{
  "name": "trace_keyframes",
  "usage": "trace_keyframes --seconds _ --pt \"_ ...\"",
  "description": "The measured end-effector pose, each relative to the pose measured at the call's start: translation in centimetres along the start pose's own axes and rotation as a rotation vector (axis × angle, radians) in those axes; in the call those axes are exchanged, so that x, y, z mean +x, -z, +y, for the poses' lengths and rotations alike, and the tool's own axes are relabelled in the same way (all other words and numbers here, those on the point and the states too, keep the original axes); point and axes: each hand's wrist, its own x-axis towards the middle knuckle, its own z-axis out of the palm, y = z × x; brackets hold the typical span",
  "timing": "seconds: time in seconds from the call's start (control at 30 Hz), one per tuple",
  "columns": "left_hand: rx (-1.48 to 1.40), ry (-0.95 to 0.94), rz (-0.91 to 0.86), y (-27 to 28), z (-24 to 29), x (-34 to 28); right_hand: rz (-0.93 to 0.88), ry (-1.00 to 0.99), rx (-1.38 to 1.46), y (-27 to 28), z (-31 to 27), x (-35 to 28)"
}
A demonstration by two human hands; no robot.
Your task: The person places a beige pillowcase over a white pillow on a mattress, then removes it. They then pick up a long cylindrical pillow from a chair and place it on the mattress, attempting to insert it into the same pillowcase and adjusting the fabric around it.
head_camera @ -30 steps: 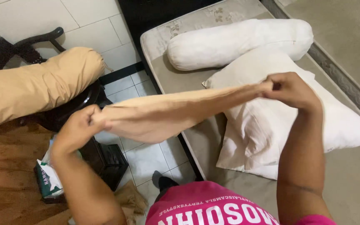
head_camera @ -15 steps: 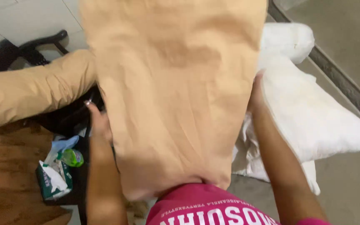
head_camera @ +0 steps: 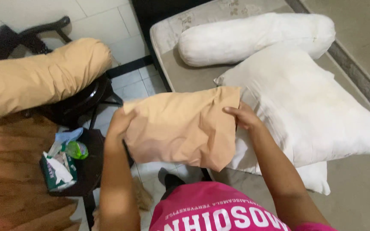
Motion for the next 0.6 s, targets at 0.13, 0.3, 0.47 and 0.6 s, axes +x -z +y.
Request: trace_keyframes --seconds 0.13,0.3,0.47,0.6 --pt "-0.366 0.054 0.193 -0.8 -1.9 2.6 0.307 -0.031 -0.316 3.5 -0.7 2.6" --pt "-0.769 -0.107 0.087 0.6 0.1 2.2 0.306 0.269 0.112 5.1 -3.4 3.8" --pt "-0.539 -0.319 0.144 1.9 2.5 0.8 0.38 0.557 -0.203 -0.1 -9.6 -2.0" --pt "-0.608 -0.561 0.096 3.4 5.5 -1.1 0.121 0.799 -0.271 0.0 -12.3 -4.1"
